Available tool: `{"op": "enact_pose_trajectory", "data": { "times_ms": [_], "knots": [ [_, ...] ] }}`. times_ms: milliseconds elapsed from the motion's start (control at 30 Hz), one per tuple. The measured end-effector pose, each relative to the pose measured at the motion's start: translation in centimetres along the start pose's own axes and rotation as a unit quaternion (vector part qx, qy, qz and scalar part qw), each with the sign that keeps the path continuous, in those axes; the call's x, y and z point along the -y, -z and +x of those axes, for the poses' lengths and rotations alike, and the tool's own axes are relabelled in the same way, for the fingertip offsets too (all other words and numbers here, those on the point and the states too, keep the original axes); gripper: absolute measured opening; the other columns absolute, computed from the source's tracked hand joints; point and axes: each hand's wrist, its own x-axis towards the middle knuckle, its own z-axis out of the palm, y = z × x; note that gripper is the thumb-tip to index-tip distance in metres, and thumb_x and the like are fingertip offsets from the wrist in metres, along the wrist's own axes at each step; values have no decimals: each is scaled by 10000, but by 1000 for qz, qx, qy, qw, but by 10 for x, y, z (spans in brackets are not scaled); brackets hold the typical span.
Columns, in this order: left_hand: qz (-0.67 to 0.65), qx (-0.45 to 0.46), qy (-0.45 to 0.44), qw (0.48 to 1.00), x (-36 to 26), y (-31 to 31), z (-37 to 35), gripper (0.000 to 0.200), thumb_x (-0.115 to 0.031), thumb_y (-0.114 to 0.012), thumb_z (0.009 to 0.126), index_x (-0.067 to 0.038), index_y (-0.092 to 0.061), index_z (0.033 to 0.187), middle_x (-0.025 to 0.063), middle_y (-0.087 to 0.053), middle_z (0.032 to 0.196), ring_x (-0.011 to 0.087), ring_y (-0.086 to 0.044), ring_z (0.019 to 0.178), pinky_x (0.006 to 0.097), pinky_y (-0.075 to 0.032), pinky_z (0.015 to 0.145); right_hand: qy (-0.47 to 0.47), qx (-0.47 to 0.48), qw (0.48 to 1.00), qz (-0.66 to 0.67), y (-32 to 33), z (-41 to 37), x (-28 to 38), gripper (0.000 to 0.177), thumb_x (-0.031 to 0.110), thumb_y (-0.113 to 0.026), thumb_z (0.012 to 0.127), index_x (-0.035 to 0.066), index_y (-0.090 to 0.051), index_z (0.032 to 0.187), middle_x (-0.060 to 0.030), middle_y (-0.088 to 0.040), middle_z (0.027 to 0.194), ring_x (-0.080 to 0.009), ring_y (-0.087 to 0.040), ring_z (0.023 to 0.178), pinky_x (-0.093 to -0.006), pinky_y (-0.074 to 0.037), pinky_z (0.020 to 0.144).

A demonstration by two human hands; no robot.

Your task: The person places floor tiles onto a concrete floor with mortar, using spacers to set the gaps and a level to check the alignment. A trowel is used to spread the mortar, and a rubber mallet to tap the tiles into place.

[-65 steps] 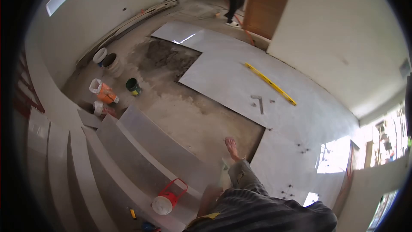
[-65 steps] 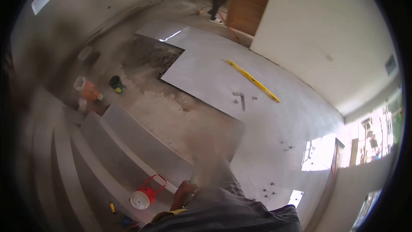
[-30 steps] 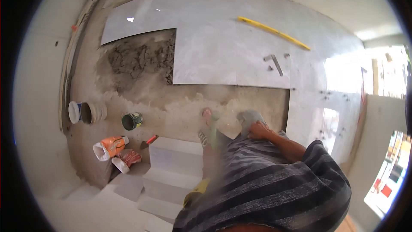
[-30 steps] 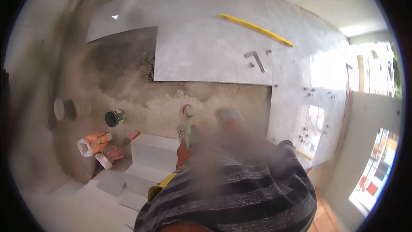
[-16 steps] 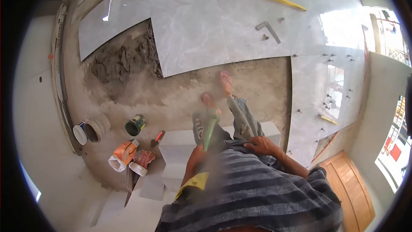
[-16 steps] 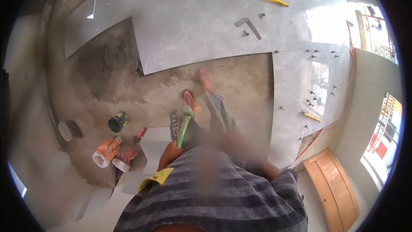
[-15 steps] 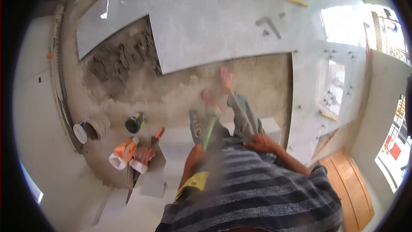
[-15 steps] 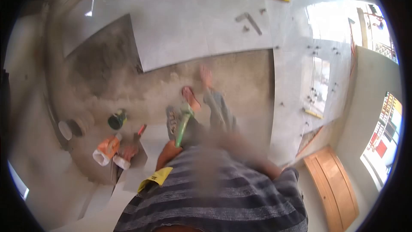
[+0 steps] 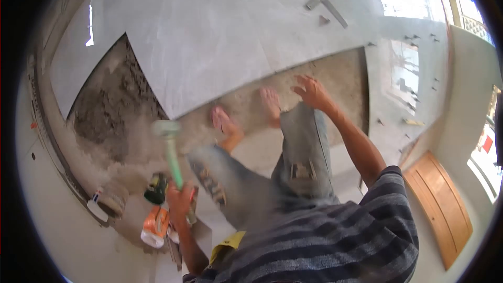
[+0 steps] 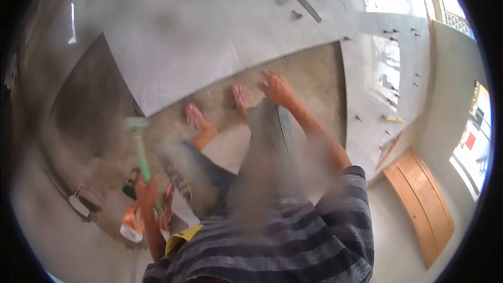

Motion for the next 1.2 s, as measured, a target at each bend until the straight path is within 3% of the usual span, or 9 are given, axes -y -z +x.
{"op": "enact_pose_trajectory", "data": {
  "times_ms": [33,167,233,333,467,700,933,1067,1200],
  "knots": [
    [51,-89,-58,993,18,-11,50,347,-281,-698,814,17,-572,939,124,-597,765,225,-560,682,391,-462,663,19,-105,994,34,-12,46,-21,562,367,-663,829,44,-544,1274,-157,-563,1261,-306,-528,1176,-404,-447,940],
    [52,-197,-30,979,63,-60,220,345,-286,-684,837,19,-562,943,109,-583,742,195,-556,626,359,-461,591,79,12,982,-170,-69,188,-53,842,477,-641,839,102,-253,1486,-122,-190,1562,-288,-191,1439,-572,-283,1092],
    [-61,-184,47,980,61,-74,268,345,-294,-674,855,19,-562,945,94,-576,728,172,-549,592,340,-455,546,133,8,972,-194,-92,237,-51,825,489,-614,865,119,-232,1496,-113,-145,1575,-288,-139,1454,-584,-252,1108],
    [-174,-280,8,944,56,-119,325,325,-301,-669,870,4,-558,897,59,-564,696,136,-530,558,316,-435,495,187,-11,951,-246,-105,323,-27,796,541,-542,900,170,-197,1514,-77,-74,1594,-279,-60,1469,-598,-196,1132],
    [-97,-254,11,962,70,-143,353,352,-326,-649,894,4,-530,871,108,-534,638,185,-509,553,347,-432,511,252,-46,936,-243,-120,400,46,821,594,-559,858,248,-204,1514,-64,-73,1597,-262,-51,1472,-657,-150,1111],
    [-152,-307,-2,940,72,-160,385,378,-359,-567,939,-1,-494,844,141,-506,590,264,-530,533,396,-421,522,245,-126,944,-180,-217,427,161,851,695,-518,818,305,-215,1510,-105,-59,1598,-285,-48,1475,-751,-119,1027],
    [-199,-387,-83,897,72,-174,455,344,-353,-469,979,-18,-496,904,182,-533,608,416,-540,572,458,-409,540,207,-95,954,-193,-223,438,174,832,713,-473,836,345,-166,1516,-121,-18,1595,-308,-3,1471,-719,-83,1063],
    [-132,-325,40,936,62,-157,492,457,-432,-406,984,7,-527,935,241,-578,672,460,-579,677,512,-424,628,191,-74,960,-188,-217,433,180,833,707,-484,831,343,-177,1515,-122,-23,1595,-308,-11,1470,-714,-82,1065],
    [-199,-340,27,919,43,-140,484,487,-442,-394,982,19,-544,938,265,-602,718,474,-595,745,541,-424,672,194,-89,959,-187,-220,436,177,841,709,-495,821,340,-190,1513,-126,-27,1594,-306,-18,1470,-711,-87,1065]
  ]
}}
